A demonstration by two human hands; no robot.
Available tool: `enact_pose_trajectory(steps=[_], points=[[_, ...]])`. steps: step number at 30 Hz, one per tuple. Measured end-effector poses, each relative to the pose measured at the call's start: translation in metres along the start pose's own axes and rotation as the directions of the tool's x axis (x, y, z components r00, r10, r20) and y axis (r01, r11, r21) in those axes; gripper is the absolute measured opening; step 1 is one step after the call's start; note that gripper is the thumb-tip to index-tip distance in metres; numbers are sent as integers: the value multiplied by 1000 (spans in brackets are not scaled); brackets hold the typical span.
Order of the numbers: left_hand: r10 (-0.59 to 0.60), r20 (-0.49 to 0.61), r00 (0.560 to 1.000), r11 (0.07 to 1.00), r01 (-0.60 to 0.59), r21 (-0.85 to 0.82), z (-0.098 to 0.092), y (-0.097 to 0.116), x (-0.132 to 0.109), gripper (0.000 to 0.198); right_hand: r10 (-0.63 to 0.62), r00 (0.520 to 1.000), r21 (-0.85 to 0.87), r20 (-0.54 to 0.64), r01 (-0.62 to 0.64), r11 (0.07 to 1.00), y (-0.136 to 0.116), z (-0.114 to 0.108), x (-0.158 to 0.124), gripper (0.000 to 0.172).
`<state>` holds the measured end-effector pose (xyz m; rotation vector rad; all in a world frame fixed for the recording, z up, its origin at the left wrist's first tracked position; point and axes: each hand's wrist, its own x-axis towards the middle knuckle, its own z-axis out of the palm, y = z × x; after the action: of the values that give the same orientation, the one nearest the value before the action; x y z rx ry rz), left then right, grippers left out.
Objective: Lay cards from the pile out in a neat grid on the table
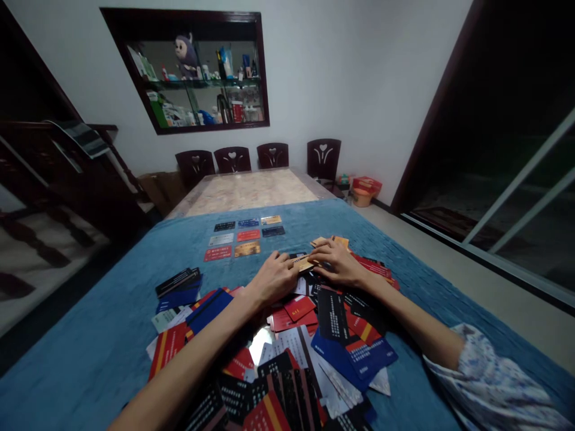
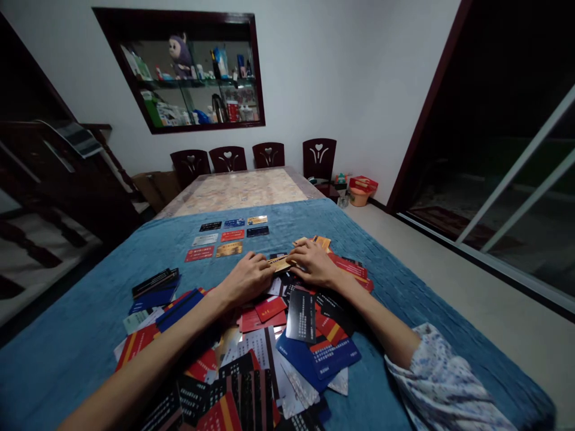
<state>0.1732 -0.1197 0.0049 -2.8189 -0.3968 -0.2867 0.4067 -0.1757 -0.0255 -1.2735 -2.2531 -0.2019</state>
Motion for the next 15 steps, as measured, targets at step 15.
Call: enact_pose_trajectory(steps=[15], points=[[14, -79, 997, 999, -10, 47, 11, -17, -24, 14, -170, 976, -189, -132, 144, 971, -12, 18, 12, 17]])
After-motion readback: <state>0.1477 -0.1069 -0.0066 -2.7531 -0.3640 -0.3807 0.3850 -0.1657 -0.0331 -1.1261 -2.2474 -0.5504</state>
